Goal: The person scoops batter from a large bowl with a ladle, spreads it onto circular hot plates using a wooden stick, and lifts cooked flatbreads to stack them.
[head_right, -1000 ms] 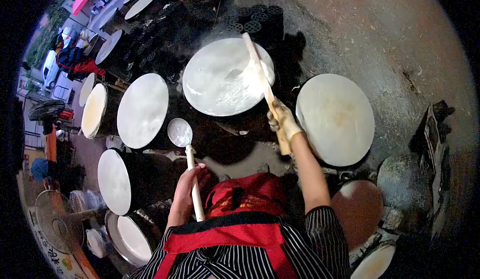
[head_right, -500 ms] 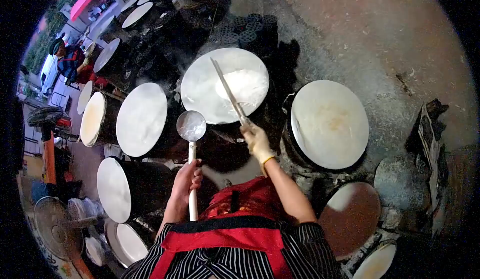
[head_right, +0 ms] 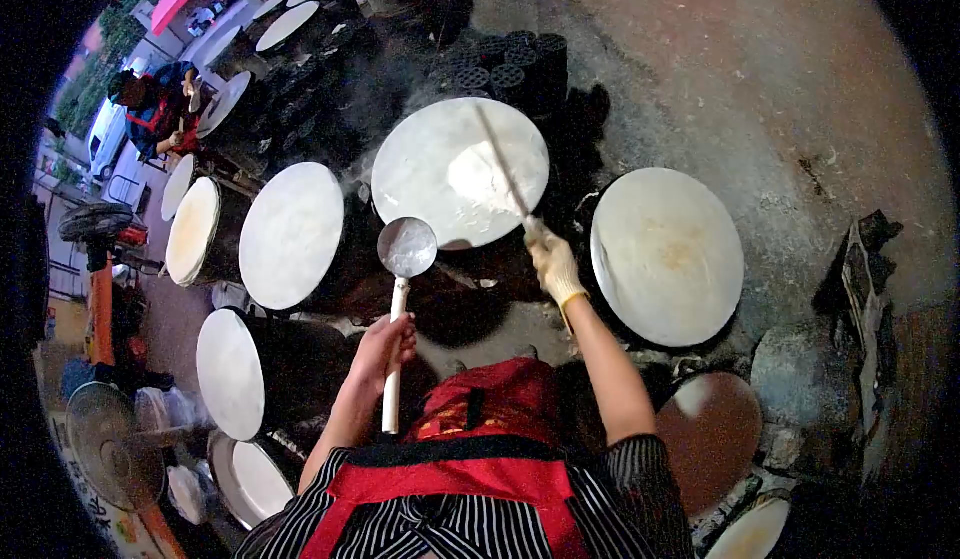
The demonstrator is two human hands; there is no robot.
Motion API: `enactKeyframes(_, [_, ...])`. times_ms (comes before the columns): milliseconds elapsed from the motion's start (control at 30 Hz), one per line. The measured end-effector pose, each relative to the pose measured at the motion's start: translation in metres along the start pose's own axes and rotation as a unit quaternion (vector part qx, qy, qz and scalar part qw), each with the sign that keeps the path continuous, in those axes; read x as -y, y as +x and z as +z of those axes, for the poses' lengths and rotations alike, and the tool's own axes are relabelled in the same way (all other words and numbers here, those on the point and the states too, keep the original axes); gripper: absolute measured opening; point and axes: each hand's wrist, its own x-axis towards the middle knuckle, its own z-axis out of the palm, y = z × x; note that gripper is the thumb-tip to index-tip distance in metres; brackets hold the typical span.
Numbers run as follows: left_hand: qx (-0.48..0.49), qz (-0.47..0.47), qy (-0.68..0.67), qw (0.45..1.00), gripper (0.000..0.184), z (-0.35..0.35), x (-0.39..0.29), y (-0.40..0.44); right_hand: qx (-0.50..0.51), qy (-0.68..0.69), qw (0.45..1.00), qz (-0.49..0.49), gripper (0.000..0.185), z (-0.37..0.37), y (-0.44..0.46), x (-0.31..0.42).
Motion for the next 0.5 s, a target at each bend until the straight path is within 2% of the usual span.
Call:
enactKeyframes(33, [-0.007,0.002,0.013,1.0,0.014,0.002,-0.005,0.005,0.023,-0.015,0.999,0.033,0.029,0.009,-0.025,0.019])
enactKeyframes(67, [-0.006,0.012,0.012,1.0,0.015,0.0,-0.007,0.016,0.061,-0.02,0.998,0.009,0.031,0.0,-0.025,-0.007])
enactKeyframes(133, [0.012,0.031,0.057,0.998,0.016,-0.009,-0.014,0.047,0.074,-0.02,0.996,0.053,0.036,-0.014,-0.052,-0.019])
enactKeyframes(200, [-0.006,0.053,0.117,0.992,0.016,-0.001,-0.026,0.081,0.037,0.022,0.999,-0.031,0.043,-0.018,-0.066,-0.028])
enactKeyframes(267, [-0.009,0.073,0.122,0.99,0.014,0.007,-0.028,0.114,-0.04,0.035,0.998,-0.026,0.042,-0.012,-0.069,-0.038])
enactKeyframes(300, [-0.033,0.055,0.185,0.981,0.013,0.009,-0.027,0.133,-0.079,0.042,0.996,-0.023,0.042,-0.009,-0.071,-0.042])
enactKeyframes(333, [-0.051,0.057,0.247,0.966,0.014,0.028,-0.034,0.126,-0.054,0.07,0.996,-0.006,0.035,0.001,-0.071,-0.048])
enactKeyframes(400, [-0.061,0.037,0.239,0.968,0.015,0.045,-0.028,0.136,-0.008,0.121,0.992,0.032,0.025,0.02,-0.072,-0.06])
enactKeyframes(467, [-0.067,-0.004,0.171,0.983,0.013,0.063,-0.027,0.132,0.026,0.11,0.988,-0.109,0.022,0.043,-0.052,-0.097])
enactKeyframes(500, [-0.051,-0.014,0.094,0.994,0.013,0.059,-0.02,0.145,0.083,0.238,0.966,0.057,0.02,0.045,-0.068,-0.065])
